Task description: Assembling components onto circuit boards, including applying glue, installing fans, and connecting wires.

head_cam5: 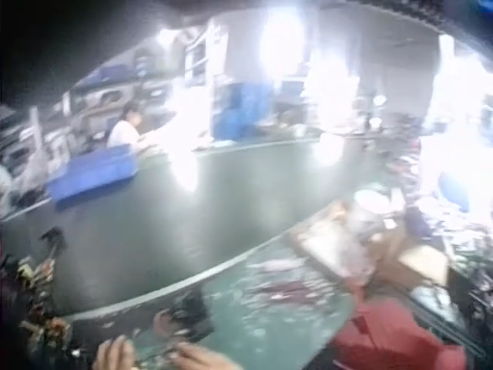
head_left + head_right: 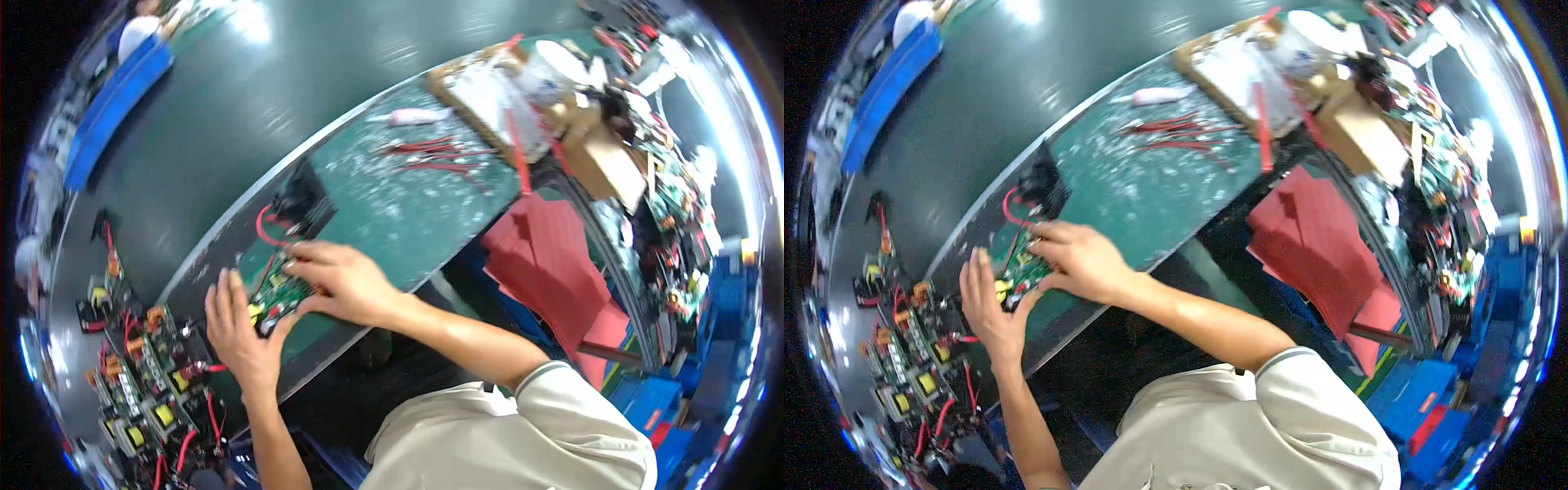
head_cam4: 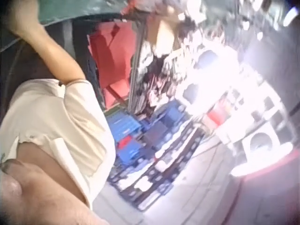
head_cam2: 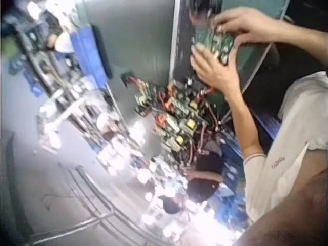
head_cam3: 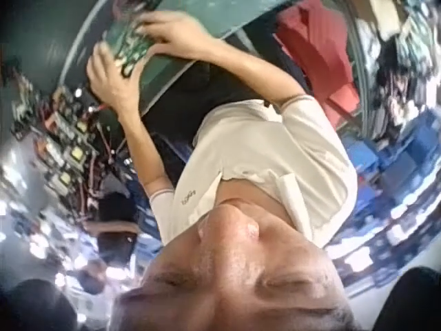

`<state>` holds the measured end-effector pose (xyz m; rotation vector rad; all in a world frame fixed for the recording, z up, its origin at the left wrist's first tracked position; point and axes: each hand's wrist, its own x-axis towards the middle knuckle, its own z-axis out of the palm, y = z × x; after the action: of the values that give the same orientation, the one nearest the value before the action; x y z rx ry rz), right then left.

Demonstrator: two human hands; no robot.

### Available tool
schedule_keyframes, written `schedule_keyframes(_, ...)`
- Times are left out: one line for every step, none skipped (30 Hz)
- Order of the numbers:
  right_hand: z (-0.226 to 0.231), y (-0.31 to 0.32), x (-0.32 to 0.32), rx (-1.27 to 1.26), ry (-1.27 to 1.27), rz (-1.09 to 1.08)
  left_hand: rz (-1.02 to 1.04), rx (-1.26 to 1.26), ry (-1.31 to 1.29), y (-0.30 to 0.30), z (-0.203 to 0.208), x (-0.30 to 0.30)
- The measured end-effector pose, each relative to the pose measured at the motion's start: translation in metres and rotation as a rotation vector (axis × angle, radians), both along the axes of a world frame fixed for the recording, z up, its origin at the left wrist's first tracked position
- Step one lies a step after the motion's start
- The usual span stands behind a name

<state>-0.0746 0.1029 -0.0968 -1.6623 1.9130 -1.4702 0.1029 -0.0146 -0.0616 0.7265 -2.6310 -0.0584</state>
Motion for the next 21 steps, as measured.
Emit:
schedule_keyframes(0.001, 0.004, -0.001, -0.022, 0.048, -0.029, 0.012, 0.029, -0.021, 0.001, 0.001, 0.000)
schedule_keyframes(0.002, 0.017, -0.003, -0.090, -0.033, -0.056, -0.001, 0.057, 0.002, 0.007, 0.002, -0.002)
schedule_keyframes(0.002, 0.025, -0.003, -0.165, -0.117, -0.071, -0.006, 0.081, 0.018, 0.009, 0.001, 0.000)
schedule_keyframes(0.004, 0.047, -0.005, 0.020, -0.320, -0.101, -0.017, 0.059, 0.033, 0.011, -0.001, 0.006)
schedule_keyframes(0.006, 0.080, -0.014, 0.212, -0.523, -0.122, 0.003, 0.081, 0.105, 0.014, -0.004, 0.014)
schedule_keyframes(0.009, 0.110, -0.027, 0.218, -0.697, -0.263, 0.022, 0.104, 0.177, 0.016, -0.008, 0.020)
schedule_keyframes(0.009, 0.137, -0.039, 0.226, -0.876, -0.391, 0.025, 0.125, 0.224, 0.016, -0.013, 0.027)
schedule_keyframes(0.008, 0.155, -0.054, 0.112, -0.894, -0.615, 0.032, 0.099, 0.253, 0.018, -0.019, 0.032)
schedule_keyframes(0.000, 0.173, -0.075, -0.010, -0.749, -0.746, 0.031, 0.080, 0.281, 0.021, -0.023, 0.033)
schedule_keyframes(-0.002, 0.181, -0.094, -0.046, -0.557, -0.856, 0.039, 0.077, 0.283, 0.024, -0.027, 0.033)
schedule_keyframes(-0.010, 0.187, -0.119, -0.068, -0.341, -0.911, 0.067, 0.087, 0.284, 0.029, -0.031, 0.028)
schedule_keyframes(-0.015, 0.187, -0.145, -0.106, -0.321, -0.921, 0.093, 0.100, 0.283, 0.033, -0.033, 0.024)
schedule_keyframes(-0.010, 0.183, -0.168, -0.064, -0.255, -0.916, 0.098, 0.100, 0.282, 0.038, -0.034, 0.022)
schedule_keyframes(-0.007, 0.180, -0.190, -0.064, -0.208, -0.876, 0.115, 0.165, 0.392, 0.043, -0.033, 0.020)
schedule_keyframes(0.006, 0.172, -0.205, -0.071, 0.278, -0.998, 0.134, 0.229, 0.501, 0.046, -0.033, 0.019)
schedule_keyframes(0.010, 0.167, -0.226, -0.164, 0.226, -1.006, 0.152, 0.191, 0.537, 0.049, -0.037, 0.019)
schedule_keyframes(0.014, 0.161, -0.246, -0.261, 0.171, -1.005, 0.162, 0.190, 0.543, 0.051, -0.045, 0.020)
schedule_keyframes(0.016, 0.156, -0.263, -0.262, 0.172, -0.993, 0.233, 0.364, 0.704, 0.053, -0.056, 0.023)
schedule_keyframes(0.019, 0.155, -0.278, -0.137, 0.150, -1.000, 0.302, 0.544, 0.864, 0.056, -0.061, 0.022)
schedule_keyframes(0.020, 0.157, -0.287, -0.013, 0.131, -1.008, 0.312, 0.495, 0.833, 0.056, -0.064, 0.021)
schedule_keyframes(0.024, 0.152, -0.285, -0.010, 0.131, -0.990, 0.330, 0.491, 0.836, 0.056, -0.065, 0.023)
